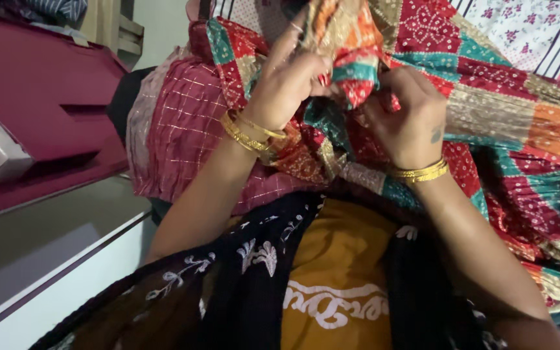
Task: The person folds a pink garment, then a multicolored patchwork fabric, and finally a bright pink fabric with gold trim. Each item is smoothed, folded into a compact rectangle, and placed on a stack on the bed.
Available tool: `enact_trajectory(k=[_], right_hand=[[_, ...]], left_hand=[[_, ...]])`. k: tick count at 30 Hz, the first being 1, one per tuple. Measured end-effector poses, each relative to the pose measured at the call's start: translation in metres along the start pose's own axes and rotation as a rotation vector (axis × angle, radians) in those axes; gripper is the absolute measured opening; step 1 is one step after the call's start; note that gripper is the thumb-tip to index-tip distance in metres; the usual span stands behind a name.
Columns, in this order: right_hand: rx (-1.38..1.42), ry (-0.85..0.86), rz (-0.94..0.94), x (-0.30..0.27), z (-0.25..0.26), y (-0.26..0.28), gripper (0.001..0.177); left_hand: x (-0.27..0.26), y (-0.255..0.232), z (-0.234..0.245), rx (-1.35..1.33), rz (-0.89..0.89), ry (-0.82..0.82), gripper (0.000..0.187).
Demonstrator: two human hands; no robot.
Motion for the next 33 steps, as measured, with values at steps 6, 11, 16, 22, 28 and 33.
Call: enact_trajectory(k=[6, 11, 16, 22, 28, 33], right_hand=[[-0.052, -0.161, 0.141, -0.004, 0.012, 0.023, 0.015], [-0.079, -0.059, 0.133, -0.001, 0.007, 0.036, 0.019], [-0.037, 0.010, -0.056, 0.006, 0.000, 0.033, 0.018], [-0.206, -0.143, 0.027, 0.016, -0.012, 0.045, 0.048], [-0.204, -0.153, -0.154, 0.052, -0.004, 0.033, 0.031], [-0.079, -0.272, 0.042, 0.056, -0.019, 0.066, 0.051]], left_hand=[[0.008, -0.022, 0.008, -0.393, -0.075, 0.035, 0.055], [0.006, -0.029, -0.004, -0.473, -0.046, 0.114, 0.049], [0.011, -0.032, -0.012, -0.623, -0.039, 0.230, 0.032], [0.013, -0.038, -0.012, -0.622, -0.167, 0.213, 0.025], [0.008, -0.067, -0.012, -0.655, -0.222, 0.195, 0.030], [0.010, -0.080, -0.016, -0.722, -0.260, 0.270, 0.031]])
Point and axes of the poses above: each hand's wrist, its own x-axis towards the middle knuckle, its own z-axis out of the back of the hand, y = z × x, the point moved 5 cm from there along x, towards the middle knuckle, and after that the axes turned 10 degrees about x, right-handed, at the moved point
